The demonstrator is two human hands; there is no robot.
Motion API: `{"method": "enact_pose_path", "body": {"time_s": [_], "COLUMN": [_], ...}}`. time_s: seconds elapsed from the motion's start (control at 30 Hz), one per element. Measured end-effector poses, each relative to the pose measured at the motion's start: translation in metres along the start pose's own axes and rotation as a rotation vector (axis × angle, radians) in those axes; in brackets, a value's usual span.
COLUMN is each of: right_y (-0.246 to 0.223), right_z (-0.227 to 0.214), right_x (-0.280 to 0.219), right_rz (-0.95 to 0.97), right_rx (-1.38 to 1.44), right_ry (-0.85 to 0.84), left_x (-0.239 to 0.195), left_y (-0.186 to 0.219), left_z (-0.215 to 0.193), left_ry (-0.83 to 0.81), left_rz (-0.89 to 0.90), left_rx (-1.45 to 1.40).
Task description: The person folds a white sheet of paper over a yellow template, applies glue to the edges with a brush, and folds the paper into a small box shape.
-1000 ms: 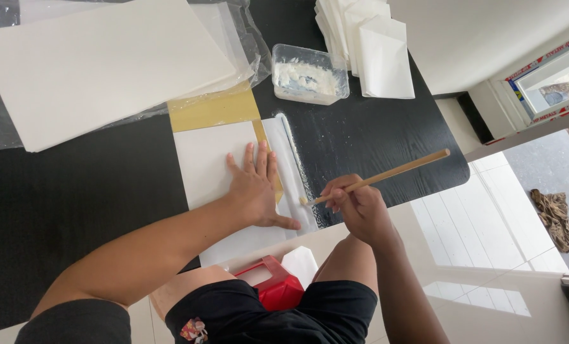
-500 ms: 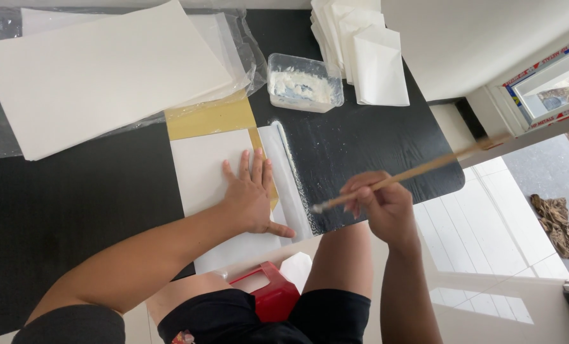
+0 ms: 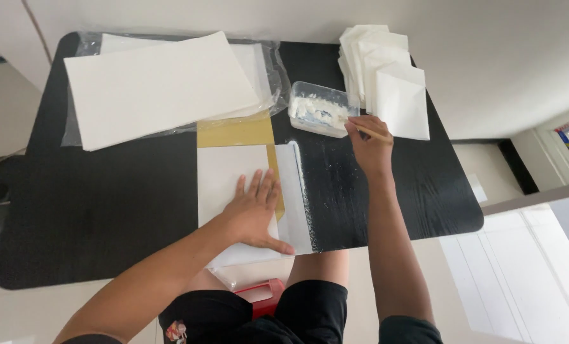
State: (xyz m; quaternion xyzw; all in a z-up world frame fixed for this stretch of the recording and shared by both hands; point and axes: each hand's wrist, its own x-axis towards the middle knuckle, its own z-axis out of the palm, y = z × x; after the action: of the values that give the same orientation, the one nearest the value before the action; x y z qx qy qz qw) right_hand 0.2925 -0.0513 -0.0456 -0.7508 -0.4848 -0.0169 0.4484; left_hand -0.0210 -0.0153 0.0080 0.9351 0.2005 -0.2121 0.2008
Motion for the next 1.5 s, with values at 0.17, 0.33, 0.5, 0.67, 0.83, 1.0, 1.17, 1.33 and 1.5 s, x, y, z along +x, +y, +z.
{"method": "enact_pose_path", "body": {"time_s": [0.17, 0.33, 0.5, 0.67, 0.83, 1.0, 1.17, 1.33, 1.5], "right_y": [-0.023, -0.062, -0.058, -0.042, -0.079, -0.116, -0.137, -0.128, -0.122], "right_z": [-0.023, -0.057, -0.078, -0.068, -0.058, -0.045, -0.035, -0.015, -0.016], "right_x": [-0.019, -0.046, -0.110, -0.178, -0.227, -0.227, -0.199, -0.205, -0.209], "right_rz": [-0.004, 0.137, 0.188, 0.111, 0.310, 0.740, 0.966, 1.013, 0.939], "right_rx": [-0.034, -0.110, 0.010, 0.067, 0.310, 0.806, 1.018, 1.224, 1.070], "right_ry": [-0.138, -0.331, -0.181, 0.004, 0.080, -0.354, -0.351, -0.283, -0.241], "left_x": [-0.008, -0.001, -0.005, 0.003, 0.004, -0.004, -0.006, -0.014, -0.024], "left_y": [0.025, 0.042, 0.041, 0.037, 0.037, 0.046, 0.048, 0.046, 0.040], "left_z": [0.052, 0.097, 0.115, 0.134, 0.137, 0.124, 0.119, 0.116, 0.116], "left_ry": [0.132, 0.352, 0.653, 0.840, 1.061, 1.067, 1.096, 1.023, 0.943], "left_rz": [-0.023, 0.013, 0.092, 0.081, 0.105, 0.047, 0.029, 0.058, 0.094], "left_rx": [0.019, 0.059, 0.098, 0.107, -0.038, -0.170, -0.200, -0.120, 0.002]}}
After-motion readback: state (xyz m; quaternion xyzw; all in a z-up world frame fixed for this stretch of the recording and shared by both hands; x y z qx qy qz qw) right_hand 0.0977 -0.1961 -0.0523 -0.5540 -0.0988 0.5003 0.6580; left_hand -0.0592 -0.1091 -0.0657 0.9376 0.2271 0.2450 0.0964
